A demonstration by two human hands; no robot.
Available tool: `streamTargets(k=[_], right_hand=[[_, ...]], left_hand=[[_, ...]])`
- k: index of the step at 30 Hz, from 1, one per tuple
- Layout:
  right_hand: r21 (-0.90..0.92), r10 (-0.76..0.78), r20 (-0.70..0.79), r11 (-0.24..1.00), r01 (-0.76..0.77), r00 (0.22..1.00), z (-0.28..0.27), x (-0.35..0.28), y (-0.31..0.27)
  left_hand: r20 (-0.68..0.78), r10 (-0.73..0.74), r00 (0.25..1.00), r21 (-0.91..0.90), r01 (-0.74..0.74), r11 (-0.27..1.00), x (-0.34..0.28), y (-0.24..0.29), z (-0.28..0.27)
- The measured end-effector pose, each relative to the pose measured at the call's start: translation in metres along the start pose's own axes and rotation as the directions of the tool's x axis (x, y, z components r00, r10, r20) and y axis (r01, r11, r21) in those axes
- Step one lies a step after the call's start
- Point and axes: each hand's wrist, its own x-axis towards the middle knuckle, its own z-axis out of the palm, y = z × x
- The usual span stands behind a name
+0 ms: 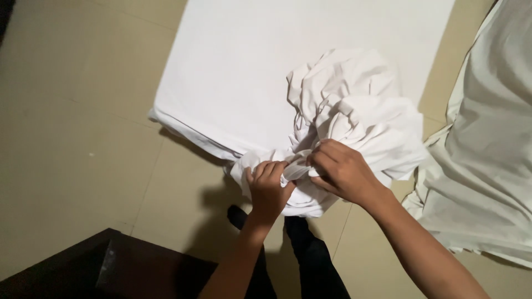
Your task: The person folds a white cloth on a bed, then moves to a chair to fold a pillow and place it on the bed. They return to the bed to spread and smooth a white sheet over the mattress, tucking the edges under the mattress at the corners.
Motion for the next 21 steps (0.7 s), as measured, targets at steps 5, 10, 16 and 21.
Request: streamTargets(k=[5,10,16,21], right_hand=[[0.039,-0.081,-0.113,0.996,0.085,0.990,-0.066,0.009,-0.047],[-0.046,-0.164,-0.190,0.986,0.158,0.968,-0.114,0.016,-0.086],[-0.088,-0.115,-0.156,0.991,0.102,0.981,-0.131,0.003,-0.101],[-0.065,0.046,-0.180,0.996,-0.059,0.983,-0.136,-0.011,-0.101]], left_hand=[[0.082,-0.094,0.992,-0.024,0.096,0.995,0.014,0.044,-0.075],[0.134,-0.104,0.985,-0.075,0.115,0.991,0.015,0.083,-0.133],[-0.112,0.103,0.988,-0.243,-0.128,0.962,0.002,0.100,-0.144],[-0.135,0.234,0.963,-0.199,-0.258,0.946,0.009,0.108,-0.169]])
